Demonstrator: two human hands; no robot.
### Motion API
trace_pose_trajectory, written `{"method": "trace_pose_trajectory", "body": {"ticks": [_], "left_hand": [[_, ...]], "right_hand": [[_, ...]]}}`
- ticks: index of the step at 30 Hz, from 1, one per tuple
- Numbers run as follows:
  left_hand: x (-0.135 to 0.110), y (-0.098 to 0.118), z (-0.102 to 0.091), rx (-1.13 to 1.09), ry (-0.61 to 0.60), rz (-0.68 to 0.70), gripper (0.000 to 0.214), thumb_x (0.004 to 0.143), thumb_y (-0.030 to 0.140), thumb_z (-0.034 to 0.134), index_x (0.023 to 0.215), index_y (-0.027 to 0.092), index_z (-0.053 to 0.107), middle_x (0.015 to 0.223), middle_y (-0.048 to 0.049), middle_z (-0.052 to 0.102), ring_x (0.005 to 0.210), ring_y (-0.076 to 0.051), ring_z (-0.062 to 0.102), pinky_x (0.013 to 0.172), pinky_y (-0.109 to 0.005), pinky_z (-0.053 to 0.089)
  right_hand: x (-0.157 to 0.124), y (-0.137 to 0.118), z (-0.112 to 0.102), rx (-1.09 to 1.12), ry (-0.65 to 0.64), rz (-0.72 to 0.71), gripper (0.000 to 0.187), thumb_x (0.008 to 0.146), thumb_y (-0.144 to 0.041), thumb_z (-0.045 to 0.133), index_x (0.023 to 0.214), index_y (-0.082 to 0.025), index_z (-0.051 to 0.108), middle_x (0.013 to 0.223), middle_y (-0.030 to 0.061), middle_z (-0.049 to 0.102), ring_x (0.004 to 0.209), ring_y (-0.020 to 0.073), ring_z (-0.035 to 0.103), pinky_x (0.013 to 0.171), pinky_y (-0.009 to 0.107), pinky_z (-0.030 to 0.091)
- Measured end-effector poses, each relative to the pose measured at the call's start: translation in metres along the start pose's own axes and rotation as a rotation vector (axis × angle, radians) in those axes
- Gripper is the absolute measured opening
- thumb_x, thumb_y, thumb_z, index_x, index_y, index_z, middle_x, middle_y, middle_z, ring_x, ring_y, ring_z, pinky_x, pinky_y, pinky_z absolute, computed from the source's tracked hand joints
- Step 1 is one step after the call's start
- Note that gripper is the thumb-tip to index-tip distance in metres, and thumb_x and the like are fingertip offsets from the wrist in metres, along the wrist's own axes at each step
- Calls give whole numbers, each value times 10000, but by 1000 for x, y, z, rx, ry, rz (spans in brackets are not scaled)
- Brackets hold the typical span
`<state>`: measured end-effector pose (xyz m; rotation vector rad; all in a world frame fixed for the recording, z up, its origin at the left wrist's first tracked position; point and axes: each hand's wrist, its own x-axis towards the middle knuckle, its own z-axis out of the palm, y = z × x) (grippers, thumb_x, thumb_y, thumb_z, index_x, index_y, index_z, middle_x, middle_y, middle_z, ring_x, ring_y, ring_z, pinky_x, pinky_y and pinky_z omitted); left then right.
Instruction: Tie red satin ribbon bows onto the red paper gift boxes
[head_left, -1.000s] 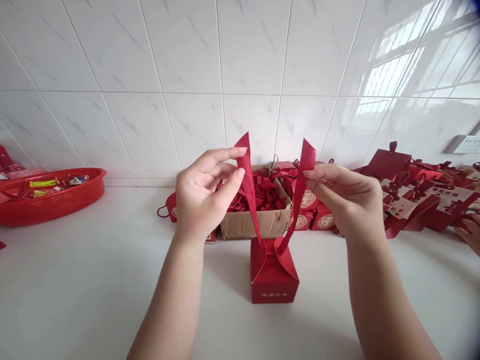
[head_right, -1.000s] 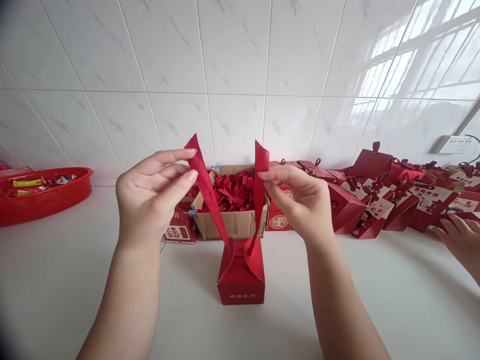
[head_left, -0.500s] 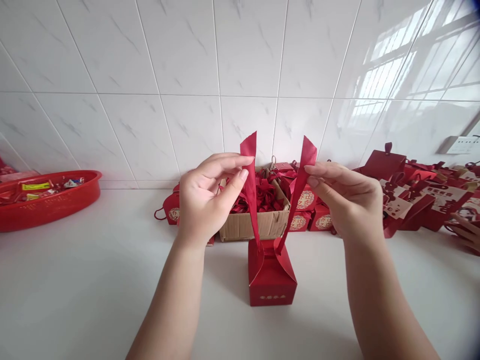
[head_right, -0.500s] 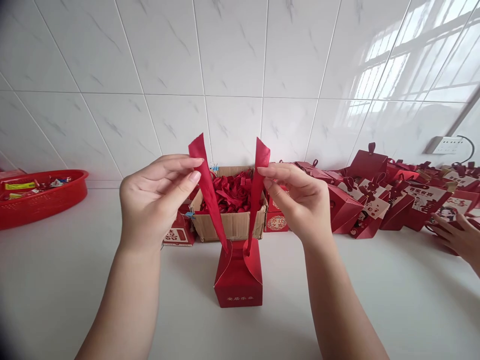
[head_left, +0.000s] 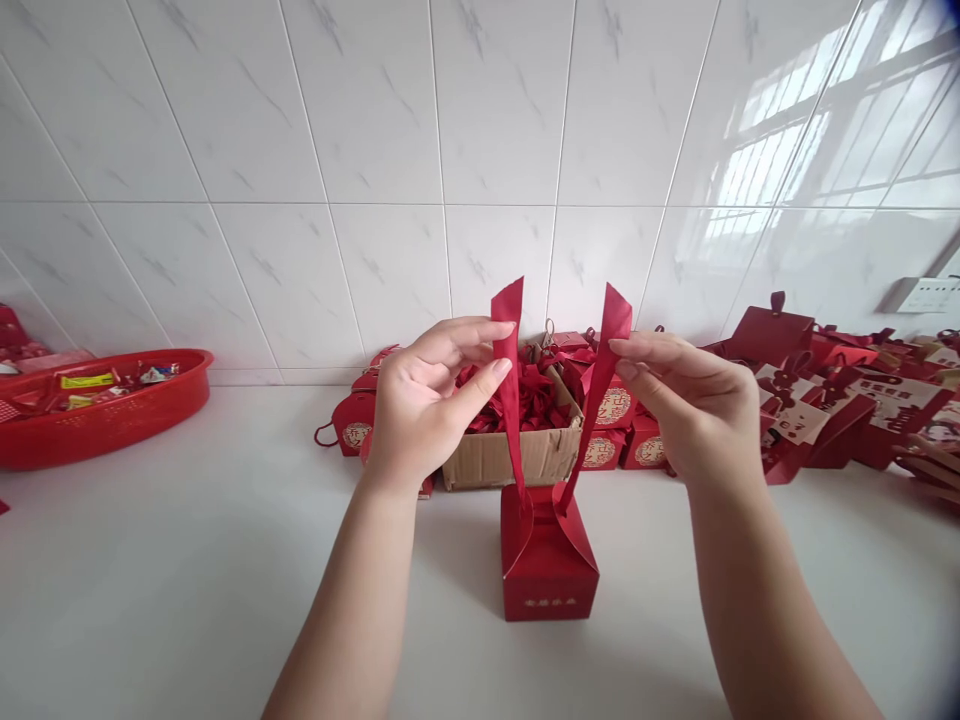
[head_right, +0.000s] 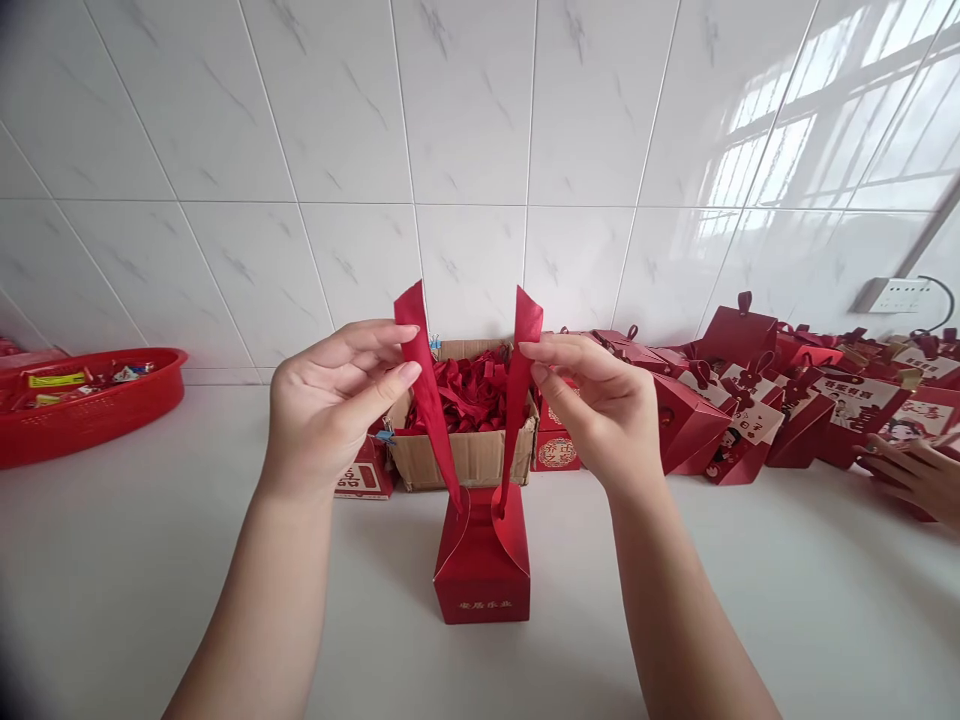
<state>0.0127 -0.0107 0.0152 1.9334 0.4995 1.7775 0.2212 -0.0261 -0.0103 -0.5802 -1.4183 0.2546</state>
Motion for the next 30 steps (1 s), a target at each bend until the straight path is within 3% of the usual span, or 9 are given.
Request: {"method": "trace_pose_trajectory", "body": {"ticks": [10,18,30], "left_hand": [[-1,1,0,-80,-33,-57,213,759,152,692,955,234,708,945,-19,703,815,-115,638,750,-231,560],[-1,2,1,-97,-32,-91,212,751,186,695,957,235,706,926,-35,713,835,-154,658,740,-278,568],[-2,2,4,-10,-19,-83,220,758,143,683,962,228,685,954,-20,709,781,-122,668,672,-212,564]], "right_hand": [[0,-1,2,23,-5,-52,277,785,-100,648,927,-321,737,929,-3,695,898,169,624,742,306,529],[-1,-3,2,46,-32,-25,268,793,-140,652,954,-340,728,1007,0,683,977,203,620,803,369,532],[-2,-3,5,77,-26,-35,254,792,-137,653,945,-324,731,985,5,684,985,202,612,821,367,524]]}}
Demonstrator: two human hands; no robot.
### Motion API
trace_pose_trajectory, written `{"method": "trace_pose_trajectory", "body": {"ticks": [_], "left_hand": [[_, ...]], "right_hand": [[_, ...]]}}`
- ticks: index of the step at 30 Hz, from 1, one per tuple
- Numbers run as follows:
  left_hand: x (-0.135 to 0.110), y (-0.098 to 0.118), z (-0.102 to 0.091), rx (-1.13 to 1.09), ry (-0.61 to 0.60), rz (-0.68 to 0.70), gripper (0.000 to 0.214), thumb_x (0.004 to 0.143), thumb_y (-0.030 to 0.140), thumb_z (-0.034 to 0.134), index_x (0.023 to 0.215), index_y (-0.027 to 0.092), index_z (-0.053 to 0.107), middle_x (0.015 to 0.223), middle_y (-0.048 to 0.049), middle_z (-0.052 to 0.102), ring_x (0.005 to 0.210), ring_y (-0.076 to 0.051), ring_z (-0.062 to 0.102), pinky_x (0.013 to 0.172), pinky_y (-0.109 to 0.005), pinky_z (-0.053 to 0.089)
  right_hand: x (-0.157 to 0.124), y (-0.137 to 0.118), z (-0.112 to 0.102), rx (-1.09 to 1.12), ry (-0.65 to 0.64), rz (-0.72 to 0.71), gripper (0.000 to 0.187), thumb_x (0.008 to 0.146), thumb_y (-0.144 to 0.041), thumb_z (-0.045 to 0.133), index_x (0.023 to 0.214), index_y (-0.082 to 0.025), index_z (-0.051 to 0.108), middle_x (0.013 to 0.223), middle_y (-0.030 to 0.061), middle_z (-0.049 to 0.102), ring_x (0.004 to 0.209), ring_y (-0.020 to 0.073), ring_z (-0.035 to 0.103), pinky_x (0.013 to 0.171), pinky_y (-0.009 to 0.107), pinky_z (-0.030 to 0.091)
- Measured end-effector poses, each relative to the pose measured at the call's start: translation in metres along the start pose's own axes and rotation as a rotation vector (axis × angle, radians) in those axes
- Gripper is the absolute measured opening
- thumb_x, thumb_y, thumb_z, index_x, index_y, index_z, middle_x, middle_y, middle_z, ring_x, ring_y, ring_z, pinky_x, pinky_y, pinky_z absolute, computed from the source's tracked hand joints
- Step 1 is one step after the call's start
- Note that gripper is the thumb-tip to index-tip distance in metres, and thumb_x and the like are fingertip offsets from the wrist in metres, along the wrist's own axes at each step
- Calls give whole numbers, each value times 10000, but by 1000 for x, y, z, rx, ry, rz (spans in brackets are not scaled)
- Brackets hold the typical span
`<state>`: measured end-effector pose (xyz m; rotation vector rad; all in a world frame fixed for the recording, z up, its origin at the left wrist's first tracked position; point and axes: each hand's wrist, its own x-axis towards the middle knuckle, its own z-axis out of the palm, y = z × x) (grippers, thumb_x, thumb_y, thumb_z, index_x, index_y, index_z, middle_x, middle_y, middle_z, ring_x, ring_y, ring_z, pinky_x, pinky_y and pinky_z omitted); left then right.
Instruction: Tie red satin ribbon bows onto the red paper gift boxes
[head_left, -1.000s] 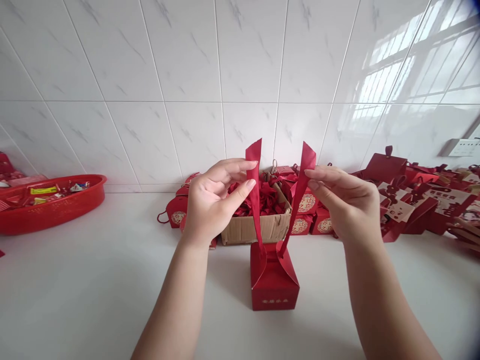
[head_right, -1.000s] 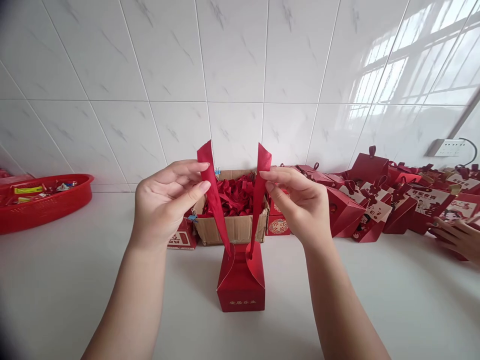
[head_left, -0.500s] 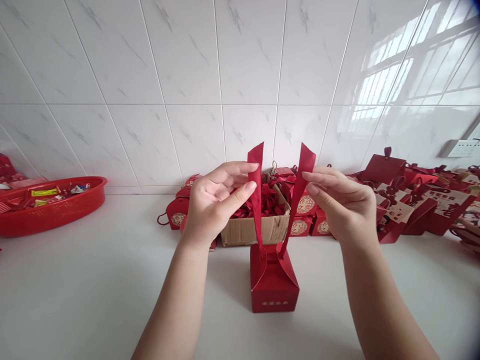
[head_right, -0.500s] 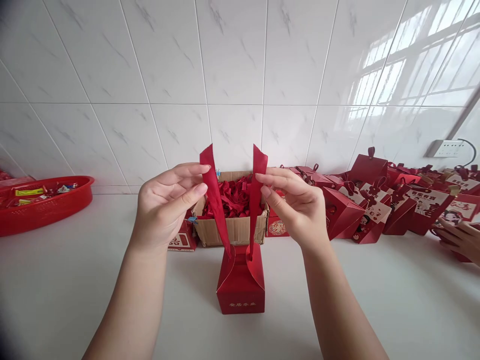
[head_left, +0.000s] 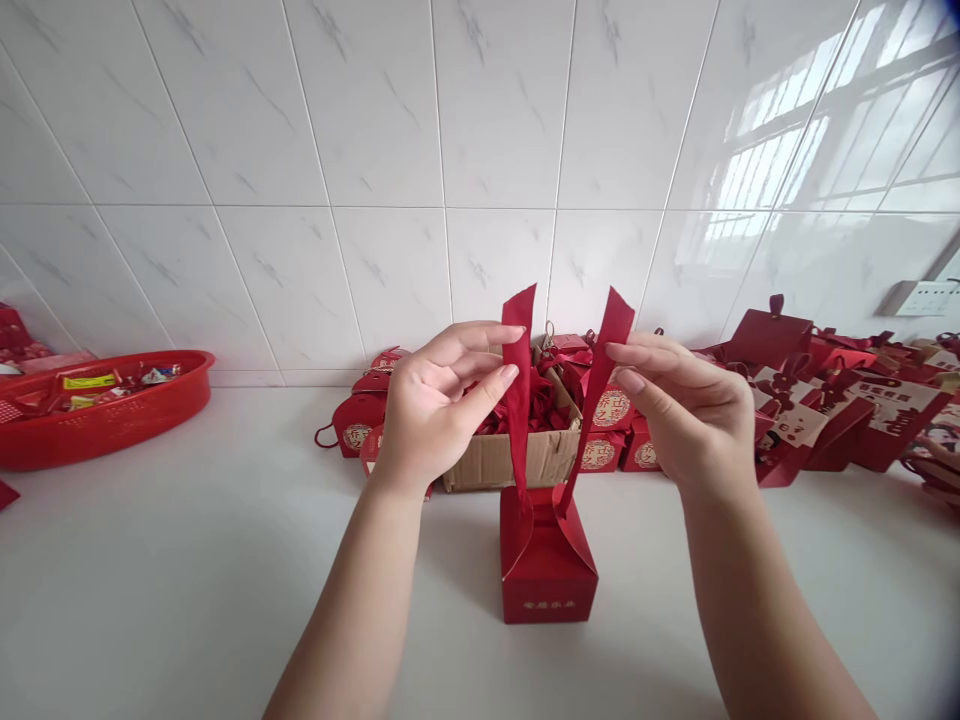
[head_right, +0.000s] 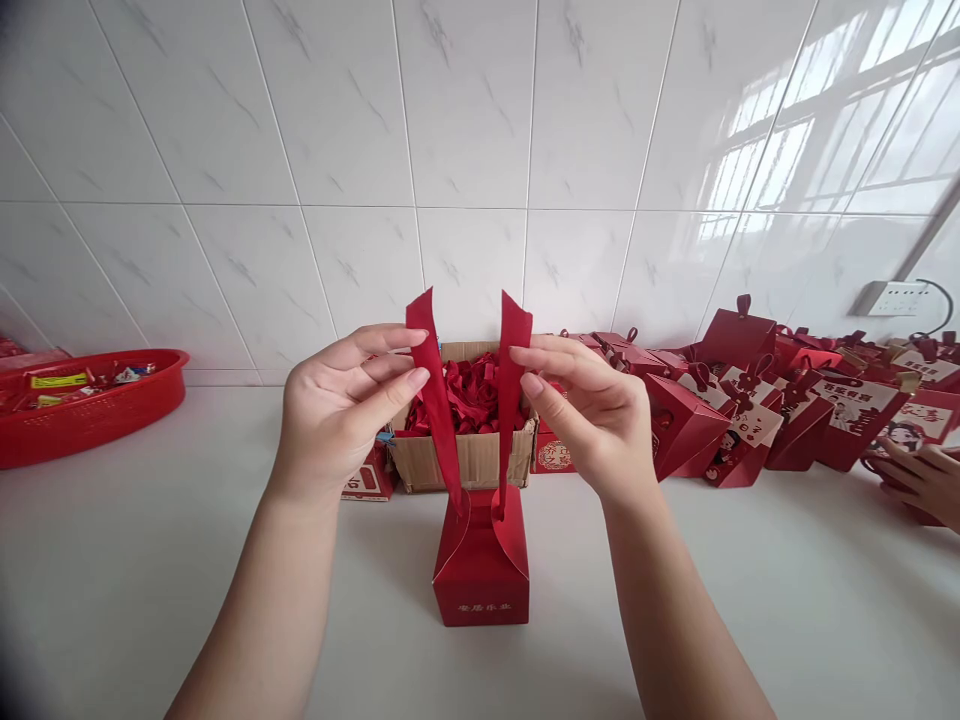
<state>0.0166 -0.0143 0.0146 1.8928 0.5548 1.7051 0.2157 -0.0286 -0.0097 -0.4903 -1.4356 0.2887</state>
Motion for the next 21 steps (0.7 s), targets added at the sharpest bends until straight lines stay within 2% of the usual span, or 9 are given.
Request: {"method": "trace_pose_trajectory", "body": {"ticks": [6,11,16,21], "left_hand": [[0,1,1,42,10,18,208,761,156,679,960,216,677,1010,-34,696,790,-137,672,680,-236,571],[-2,1,8,-6,-14,47,191,782,161,660,964,214,633,1007,-41,682,793,-132,663,704,-245,559],[-4,-1,16,-86,-79,-14,271,792,198,661,1020,230,518,872,-25,691,782,-145,662,703,-272,557],[-3,-4,19,-53,-165,-32,45,811,201,631,851,182,628,886,-44,682,847,-148,653,744,-256,546]], "right_hand": [[0,0,2,6,-15,13,231,804,-167,642,953,-323,726,1000,9,676,972,208,618,817,388,537],[-2,0,9,105,-40,64,209,813,-171,633,963,-294,712,1035,18,652,972,196,621,835,383,550],[-5,0,19,144,-83,144,145,824,-194,624,946,-240,686,991,34,655,918,185,640,770,353,584],[-4,1,23,86,-84,181,128,790,-174,646,912,-212,651,909,34,666,810,155,650,668,286,576]]}}
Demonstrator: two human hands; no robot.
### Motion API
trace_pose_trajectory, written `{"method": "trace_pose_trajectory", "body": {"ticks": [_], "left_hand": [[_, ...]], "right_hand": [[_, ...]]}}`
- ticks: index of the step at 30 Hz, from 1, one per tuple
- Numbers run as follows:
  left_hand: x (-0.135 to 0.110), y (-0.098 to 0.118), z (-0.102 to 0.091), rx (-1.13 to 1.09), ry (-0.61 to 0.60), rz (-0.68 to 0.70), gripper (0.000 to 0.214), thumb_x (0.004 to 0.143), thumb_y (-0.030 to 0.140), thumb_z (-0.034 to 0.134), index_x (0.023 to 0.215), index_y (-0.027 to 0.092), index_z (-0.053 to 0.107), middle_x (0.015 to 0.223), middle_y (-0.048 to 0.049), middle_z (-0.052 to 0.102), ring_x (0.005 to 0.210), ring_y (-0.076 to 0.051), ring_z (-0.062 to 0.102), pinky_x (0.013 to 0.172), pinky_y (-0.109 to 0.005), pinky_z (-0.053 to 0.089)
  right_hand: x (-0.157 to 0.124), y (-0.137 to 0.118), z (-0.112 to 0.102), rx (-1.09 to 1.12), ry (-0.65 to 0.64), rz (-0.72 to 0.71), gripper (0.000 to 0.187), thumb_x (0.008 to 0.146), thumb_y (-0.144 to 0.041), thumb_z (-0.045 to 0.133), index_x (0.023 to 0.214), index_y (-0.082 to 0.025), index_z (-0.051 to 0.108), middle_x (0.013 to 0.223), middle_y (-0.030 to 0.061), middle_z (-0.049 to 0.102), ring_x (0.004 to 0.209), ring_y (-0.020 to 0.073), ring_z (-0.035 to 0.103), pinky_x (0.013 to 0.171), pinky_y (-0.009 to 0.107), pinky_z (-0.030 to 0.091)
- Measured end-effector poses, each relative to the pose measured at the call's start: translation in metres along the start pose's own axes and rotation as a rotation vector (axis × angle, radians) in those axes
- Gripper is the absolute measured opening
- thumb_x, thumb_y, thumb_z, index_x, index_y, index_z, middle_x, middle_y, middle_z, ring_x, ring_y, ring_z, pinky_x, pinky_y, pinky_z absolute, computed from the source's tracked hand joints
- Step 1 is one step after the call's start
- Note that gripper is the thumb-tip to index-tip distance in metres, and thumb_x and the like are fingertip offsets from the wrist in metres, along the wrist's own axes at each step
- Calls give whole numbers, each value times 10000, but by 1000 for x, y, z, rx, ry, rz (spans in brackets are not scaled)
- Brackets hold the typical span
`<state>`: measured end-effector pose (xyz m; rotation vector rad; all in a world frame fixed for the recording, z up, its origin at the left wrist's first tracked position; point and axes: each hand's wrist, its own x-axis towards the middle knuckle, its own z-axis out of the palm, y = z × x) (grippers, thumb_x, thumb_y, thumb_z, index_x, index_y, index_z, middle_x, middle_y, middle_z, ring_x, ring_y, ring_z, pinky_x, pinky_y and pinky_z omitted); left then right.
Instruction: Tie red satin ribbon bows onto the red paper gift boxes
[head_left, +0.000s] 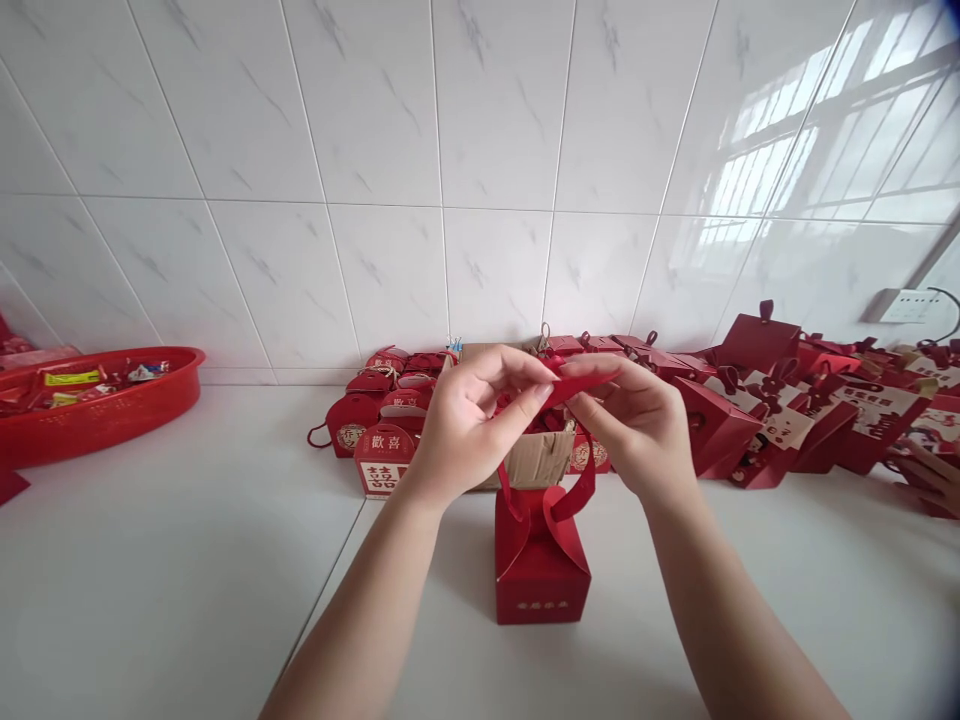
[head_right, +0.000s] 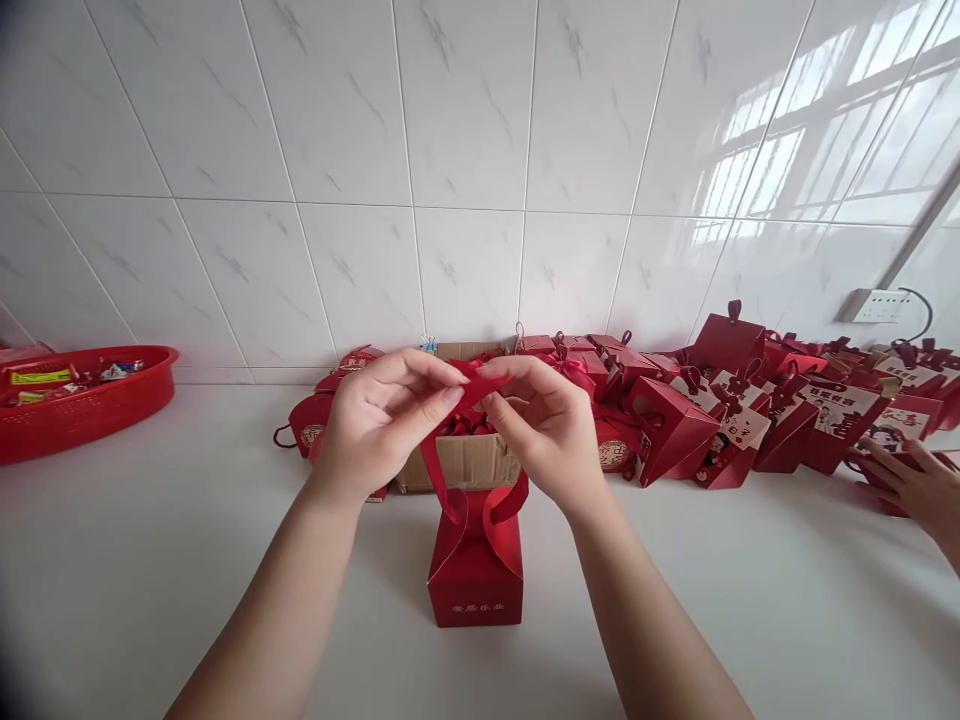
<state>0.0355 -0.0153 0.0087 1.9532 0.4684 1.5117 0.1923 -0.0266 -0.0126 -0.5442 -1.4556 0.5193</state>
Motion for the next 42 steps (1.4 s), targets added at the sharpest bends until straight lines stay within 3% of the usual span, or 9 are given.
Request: {"method": "trace_pose_trajectory", "body": {"ticks": [6,11,15,18,26,32,36,42], "left_hand": [[1,-2,0,-36,-39,-63,79,776,155,658,820,179,598,826,-14,630,799,-125,633,745,-254,555],[1,-2,0,-38,-52,-144,286,770,177,666,1045,194,591,924,-53,658,807,-150,649,712,-279,576],[2,-5,0,-13,-24,-115,157,772,205,668,923,172,644,964,-73,685,868,-173,662,755,-289,565],[3,-7,1,2,16,-91,187,756,202,688,933,177,631,997,-73,678,904,-176,655,767,-288,560],[2,-7,3,31,39,-8,82,773,203,672,852,203,652,883,-43,678,805,-161,646,709,-298,549],[3,-10,2,109,100,68,68,750,148,678,712,193,644,784,-28,615,732,-141,591,643,-284,512],[3,-11,1,73,86,74,97,749,104,665,698,176,624,783,-15,599,748,-121,584,660,-253,509],[3,-12,1,23,83,70,121,743,67,654,694,171,615,771,2,583,751,-102,579,667,-222,500]], "right_hand": [[0,2,-3,18,18,7,163,781,-162,646,912,-221,568,926,38,671,857,164,670,702,278,578],[-1,2,-4,-1,-32,28,188,798,-168,621,960,-228,546,942,44,685,838,167,678,625,257,565],[-2,1,-2,19,-44,24,228,778,-154,629,972,-234,540,936,38,689,869,171,671,651,268,568],[-1,0,-1,56,-51,22,225,768,-148,638,958,-229,547,946,40,683,937,180,656,687,273,568],[-2,-2,-4,62,-110,59,214,801,-212,599,996,-245,517,991,51,675,820,171,657,578,271,539],[1,0,-6,158,-163,45,250,808,-201,633,1034,-246,536,1027,44,671,993,192,632,808,351,554],[1,-2,-6,140,-167,94,246,798,-201,672,1039,-246,645,1041,26,678,972,169,639,838,312,550],[2,0,-8,103,-185,165,181,825,-235,655,992,-279,711,947,-8,721,862,125,661,753,237,564]]}}
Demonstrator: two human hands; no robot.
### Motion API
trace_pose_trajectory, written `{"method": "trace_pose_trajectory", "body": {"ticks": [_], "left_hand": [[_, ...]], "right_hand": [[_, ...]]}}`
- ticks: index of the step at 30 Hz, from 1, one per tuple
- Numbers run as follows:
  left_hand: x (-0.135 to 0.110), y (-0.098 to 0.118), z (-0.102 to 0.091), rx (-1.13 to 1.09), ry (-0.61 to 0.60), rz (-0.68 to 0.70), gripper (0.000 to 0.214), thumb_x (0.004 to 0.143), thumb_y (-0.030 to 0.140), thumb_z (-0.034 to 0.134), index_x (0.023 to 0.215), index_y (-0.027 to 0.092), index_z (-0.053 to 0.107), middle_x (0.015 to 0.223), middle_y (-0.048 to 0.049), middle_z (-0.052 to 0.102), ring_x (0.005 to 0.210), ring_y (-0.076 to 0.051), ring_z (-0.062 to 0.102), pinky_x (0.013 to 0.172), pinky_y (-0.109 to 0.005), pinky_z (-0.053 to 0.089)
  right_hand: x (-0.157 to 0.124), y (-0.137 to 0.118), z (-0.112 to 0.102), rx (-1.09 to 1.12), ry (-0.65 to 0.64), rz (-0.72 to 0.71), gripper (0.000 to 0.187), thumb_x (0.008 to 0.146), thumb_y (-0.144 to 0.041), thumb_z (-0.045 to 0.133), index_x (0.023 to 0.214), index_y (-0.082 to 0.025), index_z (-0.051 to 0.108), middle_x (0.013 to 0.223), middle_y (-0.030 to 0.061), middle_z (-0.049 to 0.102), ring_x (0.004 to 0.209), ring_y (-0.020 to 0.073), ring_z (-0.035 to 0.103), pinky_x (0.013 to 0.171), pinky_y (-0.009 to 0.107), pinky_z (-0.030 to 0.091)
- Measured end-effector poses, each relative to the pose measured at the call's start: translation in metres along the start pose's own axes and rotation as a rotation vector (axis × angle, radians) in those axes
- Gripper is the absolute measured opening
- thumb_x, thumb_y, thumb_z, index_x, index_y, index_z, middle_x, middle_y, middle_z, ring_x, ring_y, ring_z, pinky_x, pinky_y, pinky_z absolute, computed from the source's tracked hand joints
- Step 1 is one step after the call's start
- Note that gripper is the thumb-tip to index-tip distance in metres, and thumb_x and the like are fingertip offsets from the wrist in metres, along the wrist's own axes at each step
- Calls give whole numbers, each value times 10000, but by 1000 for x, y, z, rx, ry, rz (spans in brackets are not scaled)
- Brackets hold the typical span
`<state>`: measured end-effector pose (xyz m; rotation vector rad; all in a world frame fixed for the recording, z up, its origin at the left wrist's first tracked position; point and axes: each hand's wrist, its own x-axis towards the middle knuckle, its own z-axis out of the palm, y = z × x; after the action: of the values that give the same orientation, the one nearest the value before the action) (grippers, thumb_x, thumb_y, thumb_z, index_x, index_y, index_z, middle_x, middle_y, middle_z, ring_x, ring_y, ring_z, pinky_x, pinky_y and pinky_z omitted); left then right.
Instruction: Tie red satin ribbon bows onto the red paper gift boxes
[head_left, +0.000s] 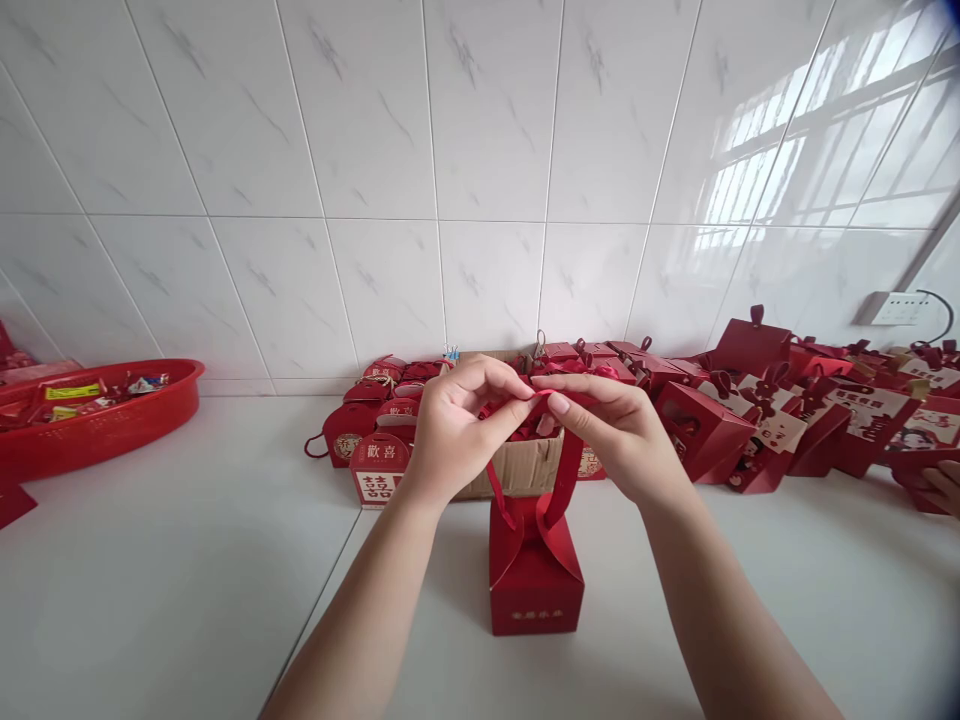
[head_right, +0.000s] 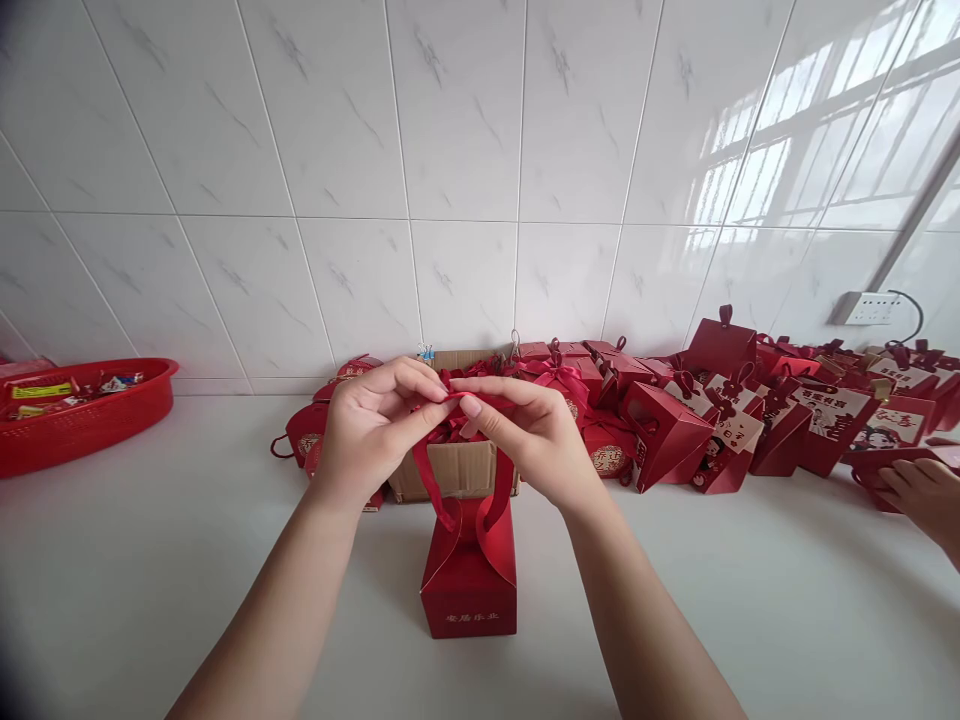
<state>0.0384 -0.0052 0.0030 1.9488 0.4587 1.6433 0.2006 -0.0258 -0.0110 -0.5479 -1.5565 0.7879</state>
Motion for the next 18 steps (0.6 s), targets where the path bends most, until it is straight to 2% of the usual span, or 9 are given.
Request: {"method": "trace_pose_trajectory", "body": {"ticks": [3,9,14,18], "left_hand": [[0,0,0,-32,2,-26,114,747,82,658,694,170,609,772,7,579,747,-95,578,660,-211,495],[1,3,-1,-94,-8,-67,116,744,84,659,683,159,594,786,9,574,740,-90,591,670,-206,510],[3,11,-8,-257,-219,-324,122,781,170,645,879,182,573,839,-6,622,766,-138,639,724,-299,540],[5,11,-17,-100,-346,-436,166,828,278,599,969,190,615,936,-28,640,893,-161,605,798,-300,485]], "right_hand": [[1,2,0,52,-19,29,219,803,-220,680,1011,-285,706,963,-11,724,878,133,669,768,248,569],[3,6,0,134,-35,35,180,842,-229,635,993,-277,720,783,-21,723,736,100,666,714,226,566],[2,6,-2,150,-60,18,166,868,-234,602,971,-282,723,814,-22,713,724,86,649,690,202,551],[1,4,-5,84,-80,-7,185,880,-221,581,986,-288,717,801,-22,700,752,97,648,718,220,547]]}}
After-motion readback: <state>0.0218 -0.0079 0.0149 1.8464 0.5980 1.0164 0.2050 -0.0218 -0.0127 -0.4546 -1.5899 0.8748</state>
